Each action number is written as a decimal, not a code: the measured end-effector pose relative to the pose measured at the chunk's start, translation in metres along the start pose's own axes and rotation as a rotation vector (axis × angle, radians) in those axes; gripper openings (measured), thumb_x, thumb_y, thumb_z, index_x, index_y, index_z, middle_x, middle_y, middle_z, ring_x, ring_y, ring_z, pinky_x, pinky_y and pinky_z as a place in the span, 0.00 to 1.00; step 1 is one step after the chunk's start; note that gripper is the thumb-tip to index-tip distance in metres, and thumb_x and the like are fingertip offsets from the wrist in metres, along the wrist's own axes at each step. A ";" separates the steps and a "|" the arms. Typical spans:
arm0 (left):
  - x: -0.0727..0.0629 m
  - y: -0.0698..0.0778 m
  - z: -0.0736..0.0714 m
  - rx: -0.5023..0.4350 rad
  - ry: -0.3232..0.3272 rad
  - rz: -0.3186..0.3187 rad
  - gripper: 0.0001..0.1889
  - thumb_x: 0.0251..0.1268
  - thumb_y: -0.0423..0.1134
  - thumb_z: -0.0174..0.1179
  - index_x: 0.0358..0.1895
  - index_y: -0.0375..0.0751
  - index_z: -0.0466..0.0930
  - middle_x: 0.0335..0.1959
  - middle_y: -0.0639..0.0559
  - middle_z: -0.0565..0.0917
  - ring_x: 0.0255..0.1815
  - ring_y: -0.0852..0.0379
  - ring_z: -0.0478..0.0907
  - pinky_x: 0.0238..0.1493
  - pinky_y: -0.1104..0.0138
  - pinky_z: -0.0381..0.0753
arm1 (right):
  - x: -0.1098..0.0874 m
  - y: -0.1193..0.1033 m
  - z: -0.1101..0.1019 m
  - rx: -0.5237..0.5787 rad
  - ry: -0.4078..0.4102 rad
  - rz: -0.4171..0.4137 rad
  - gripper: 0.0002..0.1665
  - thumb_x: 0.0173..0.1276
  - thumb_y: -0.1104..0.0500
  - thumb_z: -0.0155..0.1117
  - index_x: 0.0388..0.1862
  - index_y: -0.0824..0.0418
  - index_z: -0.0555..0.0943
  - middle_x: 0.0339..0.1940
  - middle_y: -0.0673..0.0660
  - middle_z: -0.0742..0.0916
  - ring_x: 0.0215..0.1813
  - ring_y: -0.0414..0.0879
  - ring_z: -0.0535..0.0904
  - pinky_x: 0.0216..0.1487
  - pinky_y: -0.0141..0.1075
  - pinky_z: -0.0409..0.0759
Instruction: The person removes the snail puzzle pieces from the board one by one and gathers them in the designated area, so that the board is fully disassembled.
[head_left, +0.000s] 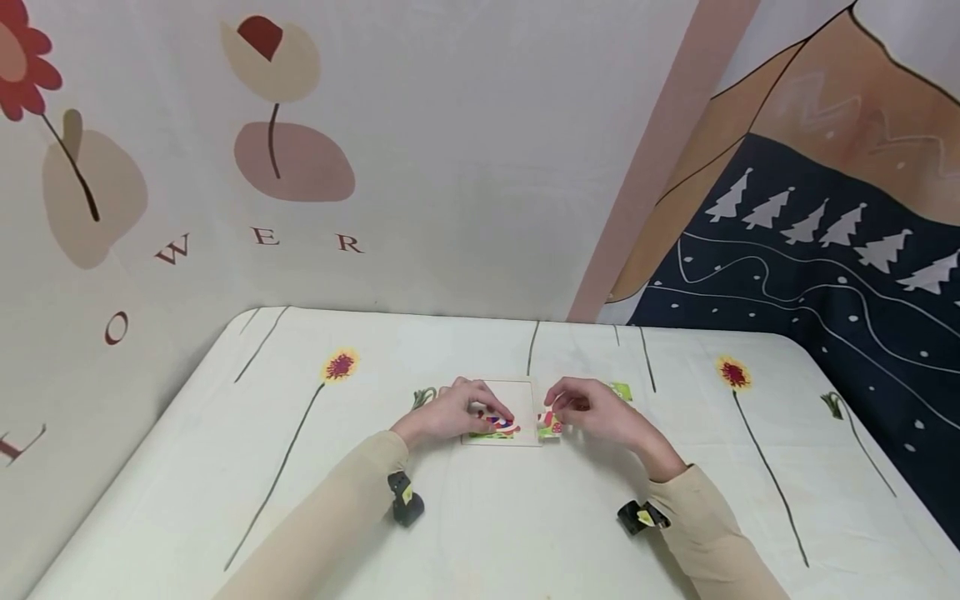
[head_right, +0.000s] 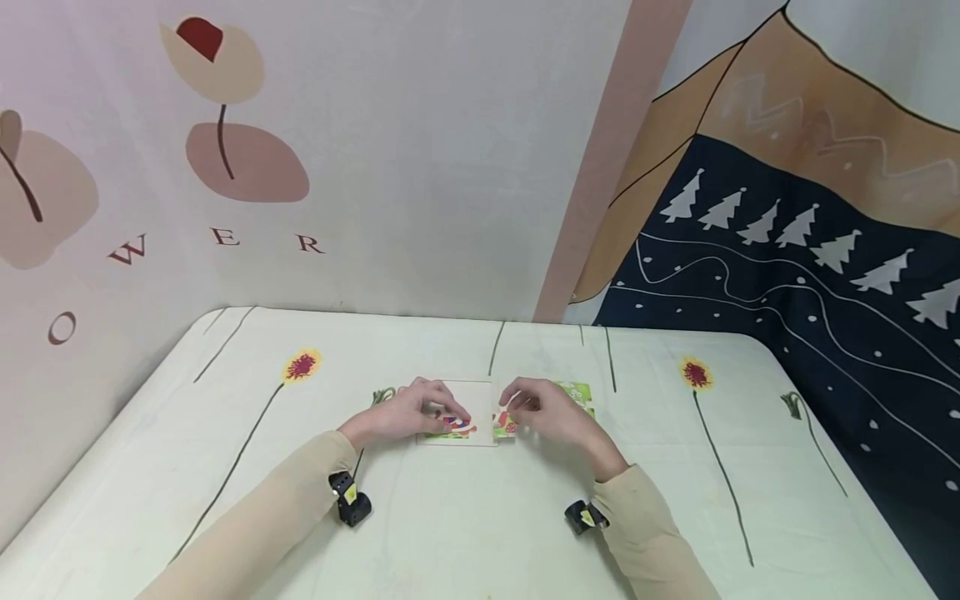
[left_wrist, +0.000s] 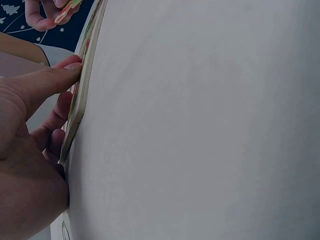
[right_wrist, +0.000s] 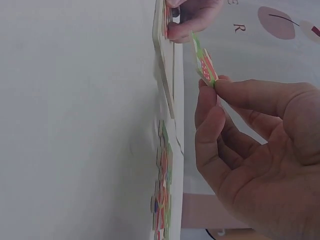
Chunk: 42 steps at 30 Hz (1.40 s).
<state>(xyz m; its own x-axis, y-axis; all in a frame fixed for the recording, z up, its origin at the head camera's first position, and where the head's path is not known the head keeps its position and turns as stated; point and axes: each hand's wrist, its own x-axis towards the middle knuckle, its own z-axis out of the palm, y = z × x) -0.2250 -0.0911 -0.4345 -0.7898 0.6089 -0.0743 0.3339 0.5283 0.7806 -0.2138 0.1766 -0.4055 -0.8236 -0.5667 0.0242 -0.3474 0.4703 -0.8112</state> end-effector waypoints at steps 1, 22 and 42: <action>0.000 0.000 0.000 0.000 0.000 -0.001 0.13 0.60 0.33 0.65 0.44 0.54 0.88 0.41 0.62 0.77 0.49 0.54 0.63 0.50 0.55 0.60 | -0.001 0.001 -0.001 0.000 0.003 0.001 0.09 0.64 0.72 0.58 0.43 0.68 0.80 0.35 0.56 0.84 0.39 0.48 0.78 0.39 0.34 0.75; -0.002 0.001 0.000 0.002 0.001 0.018 0.12 0.60 0.34 0.65 0.45 0.54 0.88 0.43 0.63 0.77 0.48 0.55 0.63 0.50 0.56 0.61 | -0.028 0.010 -0.024 -0.021 0.027 0.033 0.09 0.66 0.72 0.57 0.44 0.70 0.80 0.36 0.56 0.83 0.38 0.48 0.77 0.39 0.34 0.75; -0.002 0.001 0.000 0.022 0.006 0.012 0.13 0.60 0.35 0.66 0.45 0.57 0.87 0.43 0.66 0.77 0.48 0.55 0.63 0.52 0.53 0.60 | -0.051 0.023 -0.049 -0.078 0.061 0.098 0.09 0.65 0.73 0.58 0.43 0.68 0.80 0.35 0.54 0.82 0.38 0.47 0.76 0.39 0.34 0.75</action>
<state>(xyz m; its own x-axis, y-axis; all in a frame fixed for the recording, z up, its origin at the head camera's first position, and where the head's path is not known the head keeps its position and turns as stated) -0.2233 -0.0911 -0.4336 -0.7886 0.6118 -0.0618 0.3543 0.5342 0.7675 -0.2021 0.2493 -0.3962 -0.8803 -0.4742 -0.0155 -0.2956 0.5738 -0.7638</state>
